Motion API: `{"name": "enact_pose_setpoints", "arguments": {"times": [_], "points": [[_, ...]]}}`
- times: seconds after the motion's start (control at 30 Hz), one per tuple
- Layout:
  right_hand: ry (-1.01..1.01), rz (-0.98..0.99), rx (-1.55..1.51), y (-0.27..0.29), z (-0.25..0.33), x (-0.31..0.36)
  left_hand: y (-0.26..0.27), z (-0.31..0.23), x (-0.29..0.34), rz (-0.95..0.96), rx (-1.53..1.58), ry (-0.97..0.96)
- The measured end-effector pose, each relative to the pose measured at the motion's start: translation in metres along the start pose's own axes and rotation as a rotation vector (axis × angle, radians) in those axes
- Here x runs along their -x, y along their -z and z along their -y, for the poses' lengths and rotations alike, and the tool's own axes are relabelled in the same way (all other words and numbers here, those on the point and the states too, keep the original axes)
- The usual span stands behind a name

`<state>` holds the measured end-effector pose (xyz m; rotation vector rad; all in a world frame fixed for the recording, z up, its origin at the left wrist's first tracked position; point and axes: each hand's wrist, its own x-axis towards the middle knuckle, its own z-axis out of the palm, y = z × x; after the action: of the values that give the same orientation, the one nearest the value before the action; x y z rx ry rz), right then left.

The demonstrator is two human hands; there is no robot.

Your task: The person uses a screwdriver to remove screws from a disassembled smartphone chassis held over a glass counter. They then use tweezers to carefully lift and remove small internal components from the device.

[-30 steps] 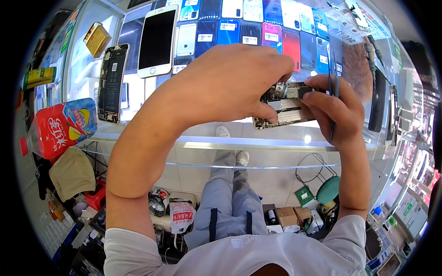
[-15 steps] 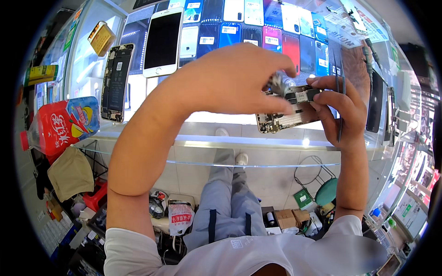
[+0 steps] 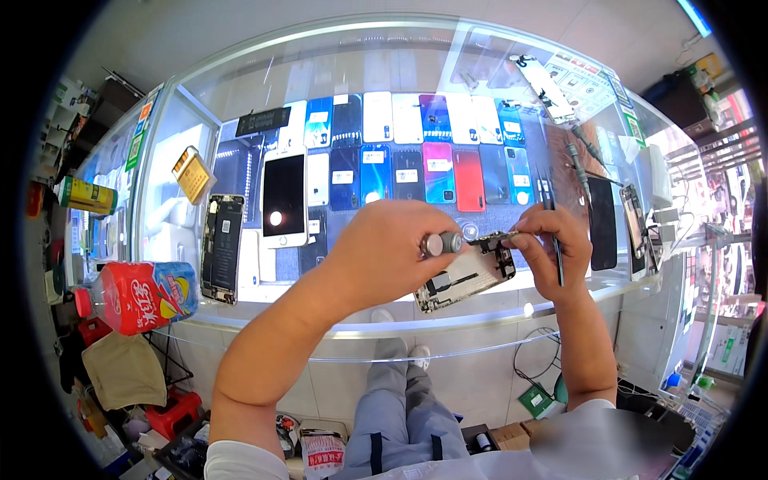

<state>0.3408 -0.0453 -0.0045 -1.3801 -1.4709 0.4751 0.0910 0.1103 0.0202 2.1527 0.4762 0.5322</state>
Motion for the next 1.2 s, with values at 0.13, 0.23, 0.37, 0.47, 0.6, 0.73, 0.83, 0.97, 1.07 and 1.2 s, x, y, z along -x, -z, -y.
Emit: {"name": "enact_pose_setpoints", "arguments": {"times": [0.13,0.23,0.37,0.47,0.6,0.73,0.83,0.97,1.07,1.2], "points": [[-0.112,-0.042,-0.157,-0.002,-0.003,0.003,0.0,-0.002,-0.002,-0.03,0.051,0.038],[-0.18,0.011,-0.132,0.001,0.0,0.001,0.0,0.005,0.001,-0.037,0.075,0.019],[-0.284,0.095,-0.202,0.014,0.011,-0.007,-0.005,0.012,0.0,-0.124,-0.073,-0.193],[-0.38,0.059,-0.18,0.02,0.023,-0.032,-0.003,0.013,0.002,-0.3,-0.07,-0.177],[-0.262,-0.114,0.106,0.02,-0.001,-0.094,-0.006,0.01,0.0,-0.39,-0.095,-0.218],[0.019,-0.04,0.44,-0.036,-0.032,-0.181,-0.025,0.016,0.005,-0.286,-0.161,-0.32],[0.174,-0.026,0.514,-0.071,-0.06,-0.226,-0.03,0.018,0.007,-0.263,-0.171,-0.323],[0.218,0.023,0.558,-0.086,-0.069,-0.241,-0.029,0.016,0.009,-0.261,-0.152,-0.328],[0.249,-0.012,0.538,-0.07,-0.064,-0.225,-0.034,0.016,0.007,-0.264,-0.148,-0.34],[0.07,0.075,0.612,-0.027,-0.011,-0.155,-0.025,0.015,0.007,-0.249,-0.145,-0.3]]}}
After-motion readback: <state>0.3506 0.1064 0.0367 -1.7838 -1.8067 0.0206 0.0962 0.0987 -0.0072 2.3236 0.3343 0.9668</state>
